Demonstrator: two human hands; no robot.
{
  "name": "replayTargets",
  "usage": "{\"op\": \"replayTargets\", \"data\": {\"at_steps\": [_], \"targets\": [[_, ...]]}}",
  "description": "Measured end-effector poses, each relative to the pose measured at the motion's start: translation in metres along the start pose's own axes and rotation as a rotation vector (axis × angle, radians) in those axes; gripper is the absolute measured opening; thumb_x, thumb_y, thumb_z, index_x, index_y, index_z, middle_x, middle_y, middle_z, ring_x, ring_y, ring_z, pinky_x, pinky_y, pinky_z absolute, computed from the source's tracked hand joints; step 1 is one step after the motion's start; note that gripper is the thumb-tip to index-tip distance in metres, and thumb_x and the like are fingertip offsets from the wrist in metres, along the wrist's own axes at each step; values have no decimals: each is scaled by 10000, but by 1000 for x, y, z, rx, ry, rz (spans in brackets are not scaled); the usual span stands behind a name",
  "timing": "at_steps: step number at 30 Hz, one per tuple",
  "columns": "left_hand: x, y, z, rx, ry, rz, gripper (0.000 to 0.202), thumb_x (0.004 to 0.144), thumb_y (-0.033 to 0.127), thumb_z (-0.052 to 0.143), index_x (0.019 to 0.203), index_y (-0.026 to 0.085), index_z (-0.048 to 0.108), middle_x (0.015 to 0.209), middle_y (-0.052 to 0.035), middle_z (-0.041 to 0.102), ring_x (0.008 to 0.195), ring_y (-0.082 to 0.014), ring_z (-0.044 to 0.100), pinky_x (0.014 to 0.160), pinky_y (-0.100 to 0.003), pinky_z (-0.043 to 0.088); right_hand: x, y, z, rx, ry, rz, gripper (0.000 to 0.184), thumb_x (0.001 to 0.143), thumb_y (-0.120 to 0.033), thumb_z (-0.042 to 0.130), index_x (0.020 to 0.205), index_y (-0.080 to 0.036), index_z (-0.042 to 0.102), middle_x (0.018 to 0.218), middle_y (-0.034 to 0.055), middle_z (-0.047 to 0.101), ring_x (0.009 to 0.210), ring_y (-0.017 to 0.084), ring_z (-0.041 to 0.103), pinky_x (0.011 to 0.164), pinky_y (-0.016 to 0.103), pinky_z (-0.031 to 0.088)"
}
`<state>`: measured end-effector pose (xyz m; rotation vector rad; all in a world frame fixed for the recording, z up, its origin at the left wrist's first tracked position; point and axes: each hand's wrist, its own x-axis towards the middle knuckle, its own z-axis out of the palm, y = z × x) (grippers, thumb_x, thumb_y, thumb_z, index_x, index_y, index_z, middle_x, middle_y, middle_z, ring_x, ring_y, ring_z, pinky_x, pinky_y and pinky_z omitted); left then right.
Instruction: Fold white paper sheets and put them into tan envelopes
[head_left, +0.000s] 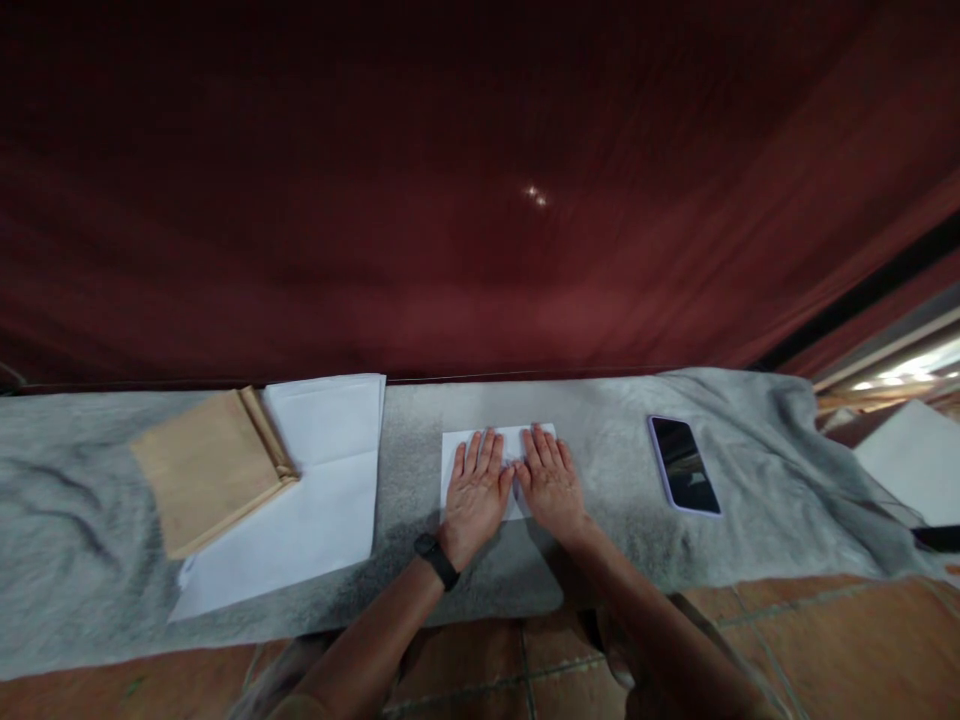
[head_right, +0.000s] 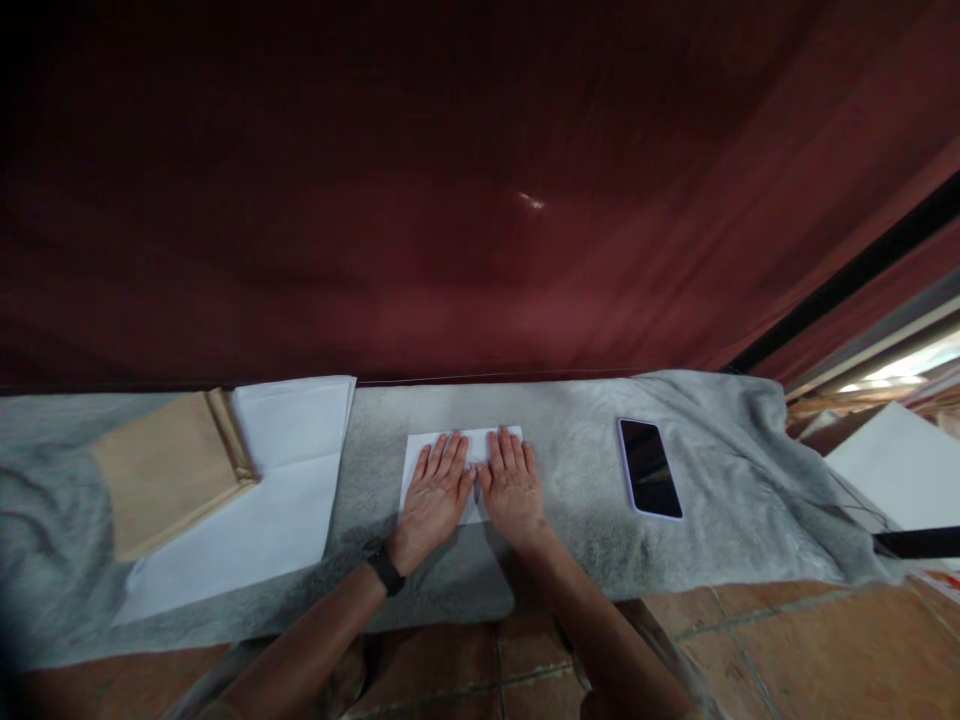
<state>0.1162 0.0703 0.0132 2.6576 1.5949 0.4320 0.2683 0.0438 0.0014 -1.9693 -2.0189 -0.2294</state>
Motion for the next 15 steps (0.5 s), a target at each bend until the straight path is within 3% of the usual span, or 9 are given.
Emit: {"op": "replayTargets", "data": {"at_steps": [5, 10, 15], "targets": [[-1, -1, -2, 20, -9, 8, 552, 1057, 322, 327, 1565, 123, 408, 1654, -100, 370, 1561, -279, 278, 1282, -517, 247, 4, -4, -4, 29, -46, 5, 523, 1087, -329, 343, 1536, -91, 466, 1600, 163, 452, 1486, 292, 412, 1236, 486, 267], [-1, -2, -3, 43, -34, 38, 566, 1030, 226, 311, 1582, 120, 379, 1656, -104, 369, 1565, -270, 267, 1284, -512, 236, 9, -14, -10, 87, -110, -96, 510, 1101, -312, 284, 1546, -137, 461, 1620, 106, 434, 1498, 252, 397, 1253, 461, 257], [1, -5, -4, 72, -35, -3, 544, 1042, 246, 314, 1561, 129, 424, 1646, -135, 378, 1552, -281, 302, 1273, -510, 249, 7, -11, -9, 67, -84, -75, 513, 1091, -366, 352, 1560, -182, 448, 1627, 136, 414, 1493, 284, 408, 1232, 496, 288]]}}
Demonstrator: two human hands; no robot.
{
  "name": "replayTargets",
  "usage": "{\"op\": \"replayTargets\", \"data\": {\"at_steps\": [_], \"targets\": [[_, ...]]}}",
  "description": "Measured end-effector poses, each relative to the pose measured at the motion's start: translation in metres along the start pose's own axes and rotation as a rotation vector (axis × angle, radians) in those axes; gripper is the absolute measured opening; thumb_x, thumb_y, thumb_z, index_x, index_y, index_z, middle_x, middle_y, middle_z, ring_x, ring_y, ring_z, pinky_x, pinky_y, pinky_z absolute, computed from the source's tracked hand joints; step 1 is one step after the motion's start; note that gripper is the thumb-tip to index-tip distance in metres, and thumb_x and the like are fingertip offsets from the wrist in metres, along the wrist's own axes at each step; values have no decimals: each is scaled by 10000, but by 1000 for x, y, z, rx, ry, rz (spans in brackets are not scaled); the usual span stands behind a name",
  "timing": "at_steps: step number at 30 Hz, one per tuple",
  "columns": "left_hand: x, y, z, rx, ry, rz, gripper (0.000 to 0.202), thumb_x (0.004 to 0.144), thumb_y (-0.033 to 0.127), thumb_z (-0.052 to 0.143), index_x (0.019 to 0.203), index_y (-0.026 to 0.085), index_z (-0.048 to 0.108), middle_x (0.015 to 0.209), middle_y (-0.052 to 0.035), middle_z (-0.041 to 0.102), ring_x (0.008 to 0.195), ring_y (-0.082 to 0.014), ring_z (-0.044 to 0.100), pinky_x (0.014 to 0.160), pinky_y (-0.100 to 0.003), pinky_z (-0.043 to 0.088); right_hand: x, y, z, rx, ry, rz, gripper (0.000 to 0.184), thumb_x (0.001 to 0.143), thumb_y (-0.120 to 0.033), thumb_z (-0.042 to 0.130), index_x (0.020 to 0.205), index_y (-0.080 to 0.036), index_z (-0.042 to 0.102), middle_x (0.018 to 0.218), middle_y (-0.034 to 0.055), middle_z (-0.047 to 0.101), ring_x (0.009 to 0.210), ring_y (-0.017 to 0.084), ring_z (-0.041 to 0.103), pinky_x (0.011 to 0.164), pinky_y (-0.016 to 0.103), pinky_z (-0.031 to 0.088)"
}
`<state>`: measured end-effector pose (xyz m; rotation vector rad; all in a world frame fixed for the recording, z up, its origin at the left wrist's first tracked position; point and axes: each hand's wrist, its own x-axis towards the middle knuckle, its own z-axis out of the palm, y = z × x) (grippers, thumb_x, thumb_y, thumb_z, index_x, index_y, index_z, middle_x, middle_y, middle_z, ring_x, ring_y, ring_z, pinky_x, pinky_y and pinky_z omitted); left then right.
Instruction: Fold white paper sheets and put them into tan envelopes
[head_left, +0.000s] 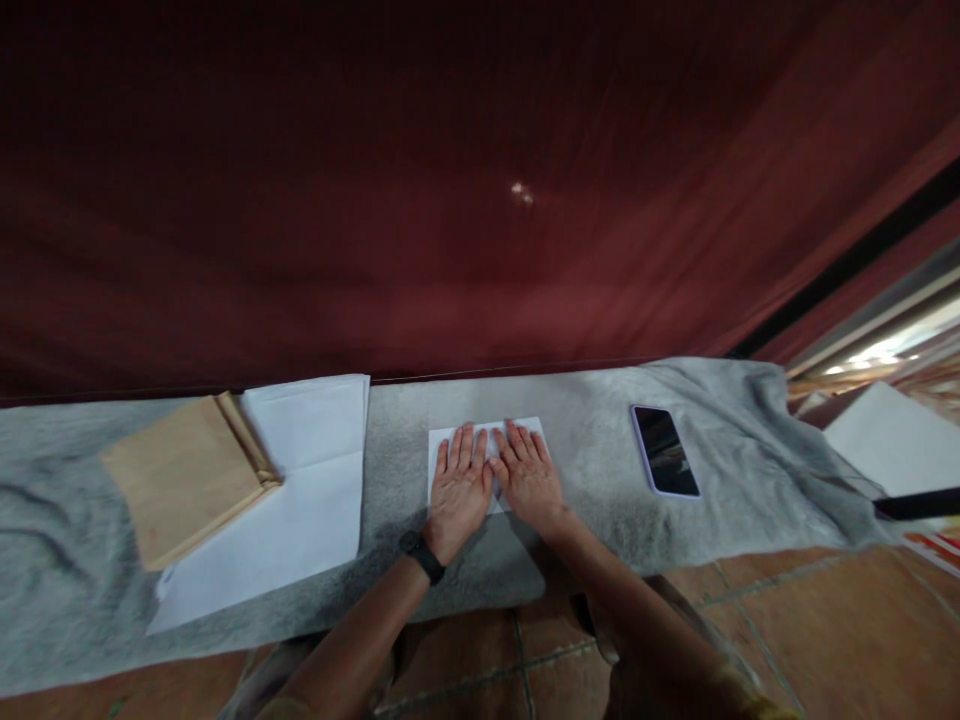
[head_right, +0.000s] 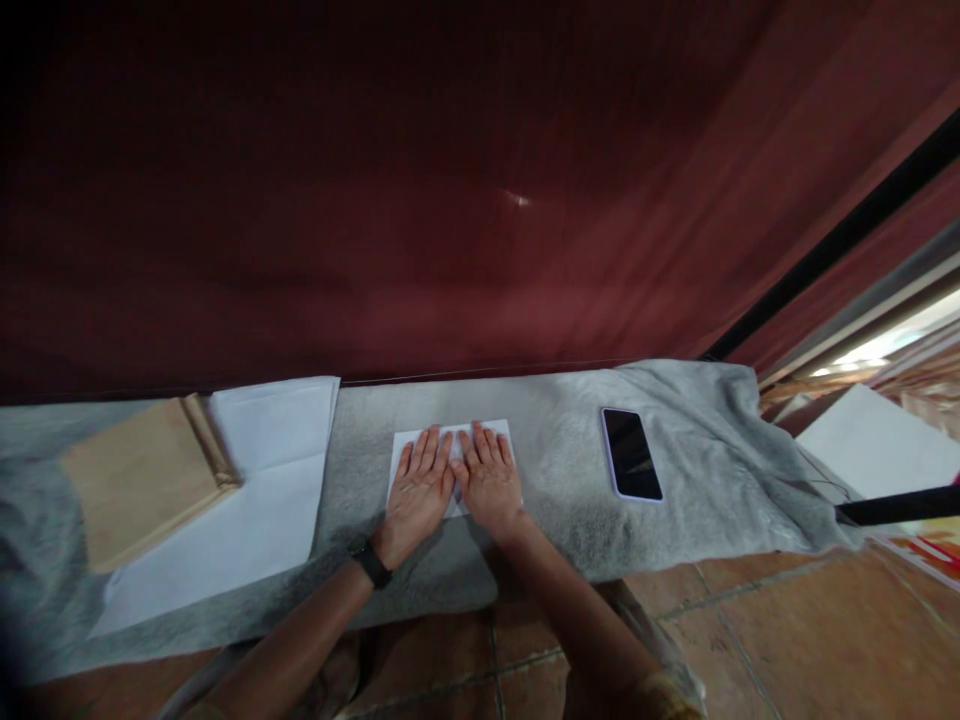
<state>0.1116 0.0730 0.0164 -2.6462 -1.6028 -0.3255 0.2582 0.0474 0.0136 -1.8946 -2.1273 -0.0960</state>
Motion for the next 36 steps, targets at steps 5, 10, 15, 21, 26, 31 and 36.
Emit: {"op": "replayTargets", "data": {"at_steps": [5, 10, 15, 21, 26, 31, 36], "targets": [[2, -6, 0, 17, 44, -102, 575, 1050, 373, 372, 1542, 83, 445, 1632, -210, 367, 1535, -334, 330, 1248, -537, 279, -4, 6, 4, -26, 48, 61, 550, 1077, -421, 400, 1564, -170, 440, 1621, 170, 415, 1481, 308, 423, 1217, 504, 308], [0, -13, 3, 4, 98, -141, 616, 1043, 407, 386, 1536, 42, 441, 1617, -248, 370, 1527, -369, 333, 1235, -551, 294, -5, 9, 8, -41, 84, 67, 559, 1078, -431, 395, 1556, -146, 447, 1628, 186, 399, 1484, 316, 416, 1204, 491, 322], [-2, -16, 8, -31, 143, -153, 636, 1043, 433, 377, 1540, 40, 432, 1616, -251, 365, 1524, -368, 342, 1231, -570, 295, -6, 15, 10, -56, 111, 108, 582, 1083, -447, 369, 1563, -124, 430, 1608, 192, 431, 1481, 313, 421, 1201, 479, 324], [-2, -14, 7, -17, 152, -166, 649, 1044, 452, 376, 1535, 32, 436, 1614, -271, 357, 1522, -382, 340, 1226, -579, 296, -7, 27, 6, -86, 82, 188, 613, 1083, -433, 344, 1549, -45, 431, 1594, 204, 439, 1472, 329, 431, 1225, 485, 298], [-3, -12, 5, 11, 143, -171, 649, 1043, 464, 379, 1543, 53, 429, 1607, -247, 390, 1523, -360, 347, 1234, -569, 292, -4, 29, 2, -77, 83, 255, 612, 1076, -376, 329, 1554, -1, 400, 1595, 240, 415, 1494, 347, 400, 1235, 526, 285], [-3, -10, 1, 23, 124, -186, 621, 1046, 412, 351, 1553, 60, 417, 1619, -236, 372, 1529, -360, 336, 1244, -598, 252, -1, 13, -1, 26, 43, 90, 569, 1089, -365, 297, 1590, -106, 377, 1652, 157, 350, 1534, 297, 340, 1244, 512, 291], [-5, 0, -4, -10, 78, -58, 568, 1045, 301, 314, 1577, 121, 396, 1665, -127, 336, 1567, -290, 259, 1279, -529, 228, -6, 0, 0, 54, -9, -10, 522, 1090, -340, 326, 1553, -132, 449, 1633, 131, 402, 1517, 271, 371, 1252, 490, 279]]}}
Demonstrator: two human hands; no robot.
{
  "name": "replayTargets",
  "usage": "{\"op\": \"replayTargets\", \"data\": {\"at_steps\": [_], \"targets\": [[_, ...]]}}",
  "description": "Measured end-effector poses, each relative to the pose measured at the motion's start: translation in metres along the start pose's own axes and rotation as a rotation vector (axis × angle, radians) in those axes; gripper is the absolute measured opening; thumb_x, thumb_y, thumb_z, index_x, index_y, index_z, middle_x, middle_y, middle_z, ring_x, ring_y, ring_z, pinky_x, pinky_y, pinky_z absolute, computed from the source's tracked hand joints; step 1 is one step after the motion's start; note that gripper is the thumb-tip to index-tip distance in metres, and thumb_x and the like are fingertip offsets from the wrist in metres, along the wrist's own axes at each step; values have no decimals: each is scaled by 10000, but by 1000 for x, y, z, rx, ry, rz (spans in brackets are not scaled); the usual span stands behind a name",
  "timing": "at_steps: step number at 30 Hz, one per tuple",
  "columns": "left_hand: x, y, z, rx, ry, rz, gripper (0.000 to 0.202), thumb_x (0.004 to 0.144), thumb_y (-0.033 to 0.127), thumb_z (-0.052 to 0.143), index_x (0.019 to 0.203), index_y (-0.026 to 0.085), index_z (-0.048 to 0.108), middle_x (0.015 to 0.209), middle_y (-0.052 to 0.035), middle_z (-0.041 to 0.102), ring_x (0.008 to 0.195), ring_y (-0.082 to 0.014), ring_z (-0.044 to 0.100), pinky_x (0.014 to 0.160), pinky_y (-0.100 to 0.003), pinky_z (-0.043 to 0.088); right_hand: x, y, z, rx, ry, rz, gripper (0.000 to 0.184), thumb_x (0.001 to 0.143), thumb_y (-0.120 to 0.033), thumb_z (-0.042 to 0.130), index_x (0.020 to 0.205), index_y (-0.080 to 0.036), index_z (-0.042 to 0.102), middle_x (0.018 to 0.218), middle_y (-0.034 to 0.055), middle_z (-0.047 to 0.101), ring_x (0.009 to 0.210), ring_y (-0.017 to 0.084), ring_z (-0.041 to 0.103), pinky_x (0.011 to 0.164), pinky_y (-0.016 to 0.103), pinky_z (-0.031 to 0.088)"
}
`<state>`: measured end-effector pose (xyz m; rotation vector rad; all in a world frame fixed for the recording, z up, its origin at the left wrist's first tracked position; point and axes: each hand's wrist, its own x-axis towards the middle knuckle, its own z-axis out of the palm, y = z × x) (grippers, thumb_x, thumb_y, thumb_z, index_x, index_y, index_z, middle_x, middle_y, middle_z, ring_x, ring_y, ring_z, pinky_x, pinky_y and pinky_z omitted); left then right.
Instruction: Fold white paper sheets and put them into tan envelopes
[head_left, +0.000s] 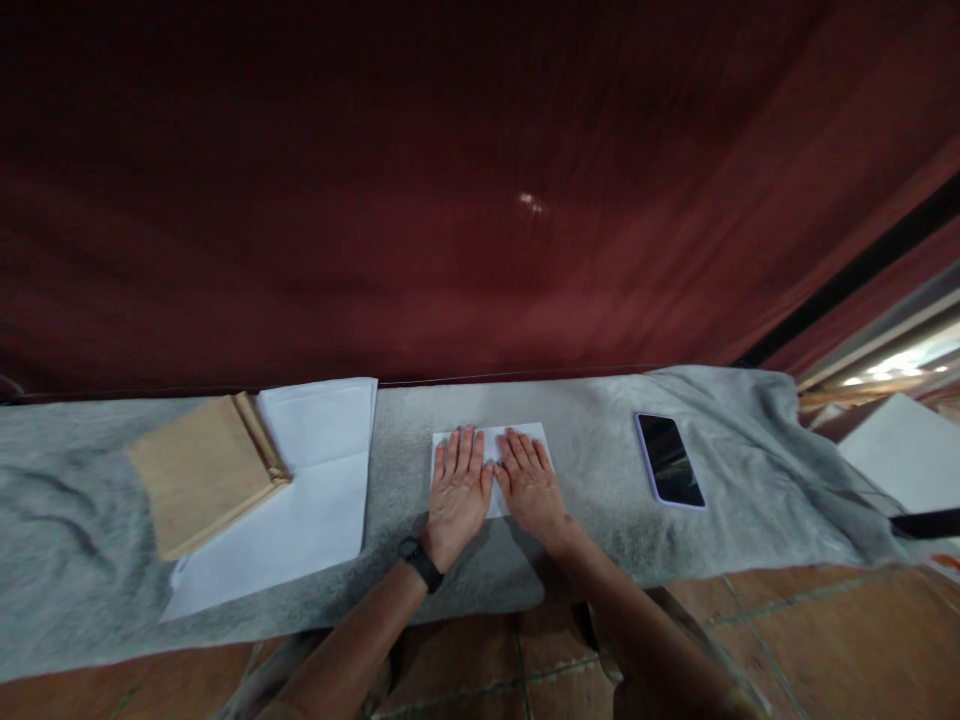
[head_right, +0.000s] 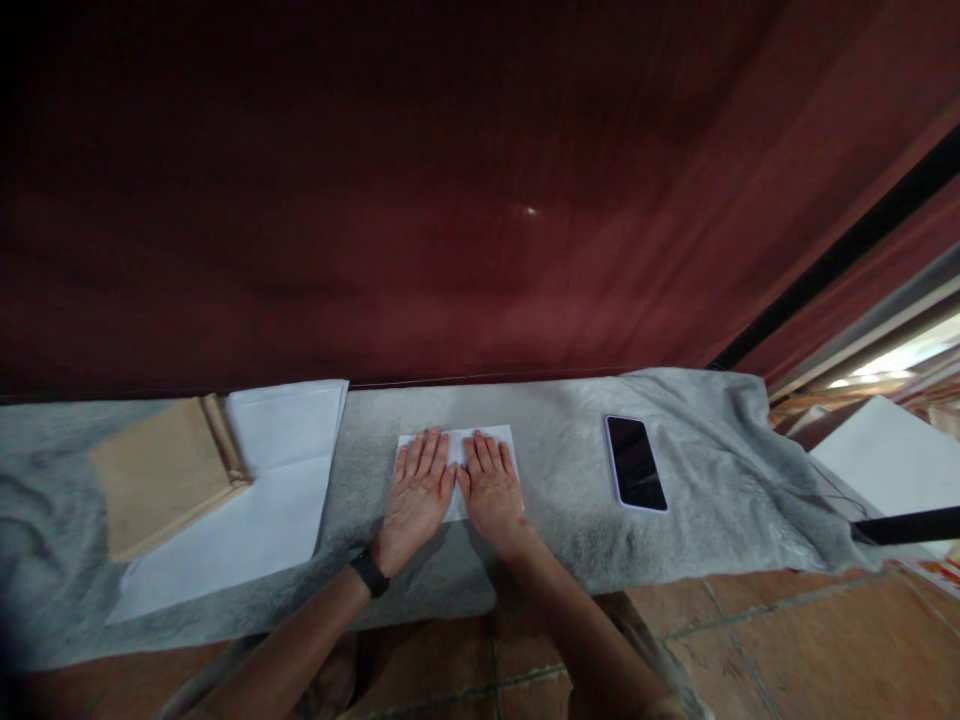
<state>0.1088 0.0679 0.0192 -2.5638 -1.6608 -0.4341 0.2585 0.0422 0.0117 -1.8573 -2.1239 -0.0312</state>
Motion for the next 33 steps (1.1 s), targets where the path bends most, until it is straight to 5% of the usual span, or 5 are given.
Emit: {"op": "replayTargets", "data": {"at_steps": [5, 15, 22, 33], "targets": [[-1, 3, 1, 21, -43, -14, 549, 1062, 346, 317, 1564, 153, 424, 1646, -129, 381, 1555, -291, 294, 1264, -526, 257, -2, 1, 2, -31, 14, 7, 507, 1086, -318, 370, 1552, -136, 451, 1628, 142, 411, 1510, 276, 381, 1240, 486, 288], [-5, -11, 4, 59, 29, -125, 652, 1057, 460, 345, 1547, 33, 404, 1611, -254, 382, 1533, -347, 328, 1239, -525, 290, -5, 23, 5, -98, 77, 88, 580, 1088, -412, 350, 1563, -87, 421, 1599, 188, 441, 1474, 314, 433, 1210, 489, 313], [-6, -13, 1, 52, 36, -167, 652, 1054, 451, 346, 1533, 15, 414, 1592, -258, 412, 1526, -351, 341, 1250, -561, 257, -8, 34, 3, -118, 95, 110, 610, 1084, -420, 311, 1554, -48, 423, 1585, 203, 454, 1453, 330, 454, 1198, 507, 323], [-11, 11, -2, -44, -44, 54, 550, 1057, 394, 367, 1573, 209, 412, 1650, -76, 383, 1561, -280, 280, 1284, -542, 222, -10, 34, 2, -132, 84, 124, 598, 1078, -403, 347, 1573, -72, 398, 1601, 195, 432, 1466, 320, 440, 1210, 494, 305]]}}
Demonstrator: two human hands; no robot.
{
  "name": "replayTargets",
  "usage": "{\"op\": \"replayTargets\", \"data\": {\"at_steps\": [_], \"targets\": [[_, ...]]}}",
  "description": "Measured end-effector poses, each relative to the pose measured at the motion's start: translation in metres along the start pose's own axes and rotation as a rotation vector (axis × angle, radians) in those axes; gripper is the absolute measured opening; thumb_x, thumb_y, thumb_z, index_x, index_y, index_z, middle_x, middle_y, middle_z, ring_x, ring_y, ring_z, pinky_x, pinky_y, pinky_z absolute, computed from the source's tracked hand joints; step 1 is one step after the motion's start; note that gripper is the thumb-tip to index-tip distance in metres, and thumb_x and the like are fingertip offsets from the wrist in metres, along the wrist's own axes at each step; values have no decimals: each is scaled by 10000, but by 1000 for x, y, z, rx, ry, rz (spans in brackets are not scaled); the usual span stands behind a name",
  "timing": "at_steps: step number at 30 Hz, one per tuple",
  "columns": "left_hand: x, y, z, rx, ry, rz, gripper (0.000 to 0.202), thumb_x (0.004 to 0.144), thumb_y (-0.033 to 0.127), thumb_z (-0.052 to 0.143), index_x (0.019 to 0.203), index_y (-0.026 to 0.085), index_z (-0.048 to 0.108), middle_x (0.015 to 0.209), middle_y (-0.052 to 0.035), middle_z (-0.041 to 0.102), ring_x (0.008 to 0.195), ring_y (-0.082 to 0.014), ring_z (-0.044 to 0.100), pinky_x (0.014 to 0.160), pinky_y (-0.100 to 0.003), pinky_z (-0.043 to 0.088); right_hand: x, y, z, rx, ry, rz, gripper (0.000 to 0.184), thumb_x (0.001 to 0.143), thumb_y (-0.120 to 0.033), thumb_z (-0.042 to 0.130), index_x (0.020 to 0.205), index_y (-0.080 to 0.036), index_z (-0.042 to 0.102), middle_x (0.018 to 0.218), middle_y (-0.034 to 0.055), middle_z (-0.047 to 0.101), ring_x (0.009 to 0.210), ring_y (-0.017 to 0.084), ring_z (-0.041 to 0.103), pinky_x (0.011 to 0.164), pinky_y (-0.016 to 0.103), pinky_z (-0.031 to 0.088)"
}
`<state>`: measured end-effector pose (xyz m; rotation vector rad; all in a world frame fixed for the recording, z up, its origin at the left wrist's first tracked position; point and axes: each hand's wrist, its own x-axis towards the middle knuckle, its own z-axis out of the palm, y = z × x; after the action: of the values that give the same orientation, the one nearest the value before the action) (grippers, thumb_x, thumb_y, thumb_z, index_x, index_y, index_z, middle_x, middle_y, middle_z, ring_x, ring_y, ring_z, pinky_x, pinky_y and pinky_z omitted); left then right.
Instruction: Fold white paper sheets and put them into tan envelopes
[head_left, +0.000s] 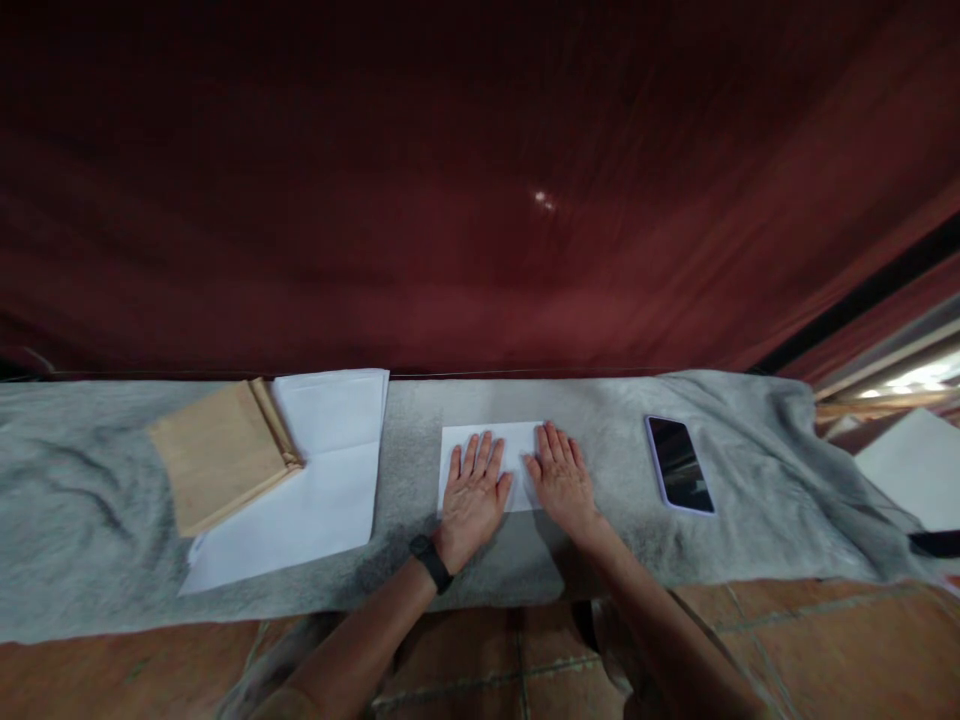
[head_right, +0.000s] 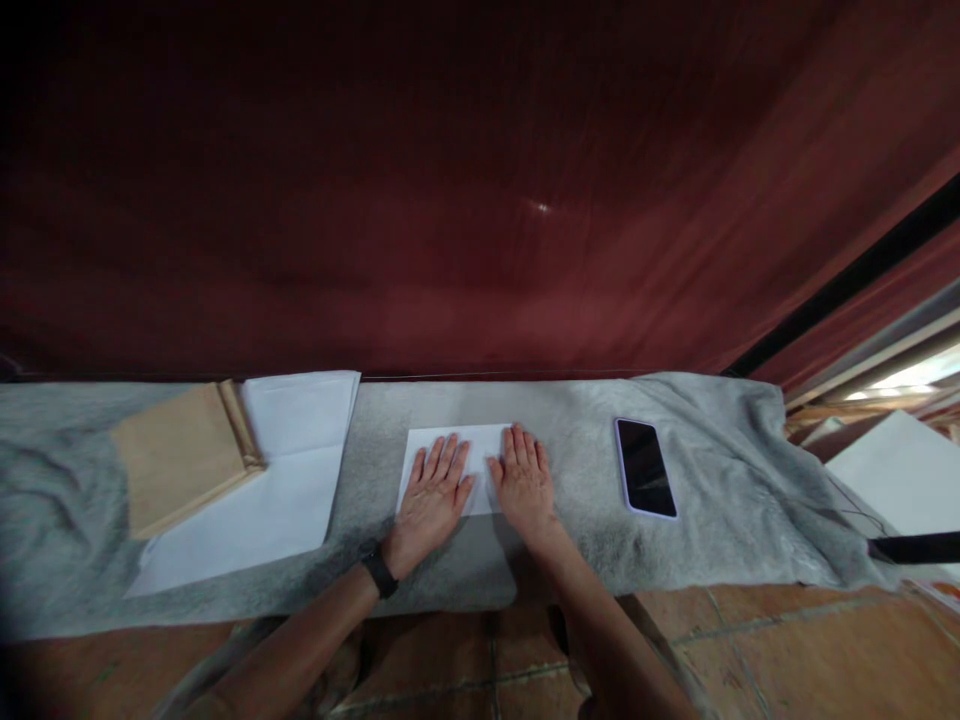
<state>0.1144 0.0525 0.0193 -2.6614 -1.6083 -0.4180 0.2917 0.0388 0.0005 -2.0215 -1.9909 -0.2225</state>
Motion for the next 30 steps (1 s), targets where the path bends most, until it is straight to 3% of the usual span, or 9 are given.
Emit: {"op": "replayTargets", "data": {"at_steps": [6, 12, 17, 30], "targets": [[-1, -2, 5, 12, 9, -7, 556, 1048, 369, 376, 1573, 190, 412, 1660, -83, 358, 1566, -285, 264, 1282, -552, 220, 4, -7, -3, 45, 14, 13, 571, 1087, -363, 296, 1561, -69, 420, 1573, 194, 475, 1464, 311, 452, 1217, 511, 310], [2, -6, 11, 14, -15, -18, 544, 1042, 244, 321, 1576, 185, 408, 1656, -60, 367, 1559, -262, 286, 1279, -519, 245, 7, -32, -6, 138, -66, -176, 510, 1102, -337, 281, 1531, -153, 487, 1617, 90, 441, 1507, 247, 392, 1249, 454, 283], [11, -13, 10, 45, 9, -95, 531, 1051, 288, 324, 1556, 169, 443, 1643, -96, 385, 1543, -280, 322, 1254, -517, 286, 8, -34, -2, 91, -36, -100, 509, 1092, -378, 358, 1542, -172, 475, 1615, 122, 436, 1489, 288, 417, 1222, 494, 307], [10, -22, 5, 100, 61, -193, 666, 1050, 472, 377, 1547, 30, 414, 1620, -237, 368, 1533, -339, 330, 1256, -514, 271, 5, -15, 3, 28, 52, 15, 593, 1092, -410, 338, 1554, -48, 422, 1574, 212, 463, 1458, 335, 448, 1212, 511, 301]]}}
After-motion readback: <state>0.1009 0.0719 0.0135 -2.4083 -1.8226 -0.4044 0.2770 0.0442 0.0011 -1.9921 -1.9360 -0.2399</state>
